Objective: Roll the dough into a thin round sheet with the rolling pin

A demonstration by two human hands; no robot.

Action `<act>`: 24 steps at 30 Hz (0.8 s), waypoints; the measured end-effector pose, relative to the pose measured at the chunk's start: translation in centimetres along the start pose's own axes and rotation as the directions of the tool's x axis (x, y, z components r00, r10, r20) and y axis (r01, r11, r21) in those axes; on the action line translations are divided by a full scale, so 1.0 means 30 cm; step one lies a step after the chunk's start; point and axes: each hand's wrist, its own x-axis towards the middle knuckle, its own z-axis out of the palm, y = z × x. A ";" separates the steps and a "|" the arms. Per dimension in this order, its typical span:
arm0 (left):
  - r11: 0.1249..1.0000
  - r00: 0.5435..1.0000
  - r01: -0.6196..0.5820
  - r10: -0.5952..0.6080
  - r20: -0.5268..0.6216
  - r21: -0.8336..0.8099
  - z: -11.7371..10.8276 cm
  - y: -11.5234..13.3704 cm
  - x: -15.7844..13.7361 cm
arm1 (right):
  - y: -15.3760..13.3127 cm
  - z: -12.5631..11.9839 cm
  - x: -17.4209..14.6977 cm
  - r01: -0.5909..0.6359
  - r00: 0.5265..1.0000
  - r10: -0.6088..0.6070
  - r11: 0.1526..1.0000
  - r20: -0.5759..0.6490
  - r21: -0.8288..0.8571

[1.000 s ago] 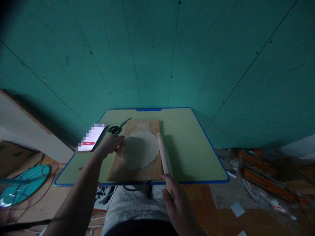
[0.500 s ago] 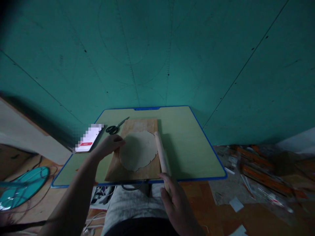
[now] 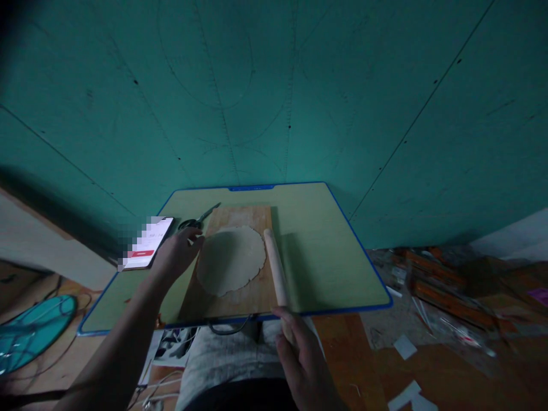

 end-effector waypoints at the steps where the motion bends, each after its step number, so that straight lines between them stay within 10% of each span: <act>1: 0.996 0.996 -0.084 0.085 -0.035 0.034 0.020 -0.003 -0.008 | 0.000 -0.002 -0.001 -0.010 1.000 0.010 1.000 -0.003 0.010; 6: 0.920 0.935 -0.353 0.355 0.015 0.169 0.147 -0.003 -0.039 | -0.006 -0.003 -0.007 -0.043 0.999 0.043 0.997 0.003 0.059; 16: 0.874 0.929 -0.369 0.350 0.115 0.317 0.163 0.043 -0.053 | -0.024 0.001 -0.021 -0.012 1.000 0.012 1.000 -0.014 0.017; 24: 0.930 0.937 -0.349 0.349 0.026 0.117 0.145 0.069 -0.049 | -0.083 0.092 -0.054 0.124 0.992 -0.126 0.989 -0.021 -0.086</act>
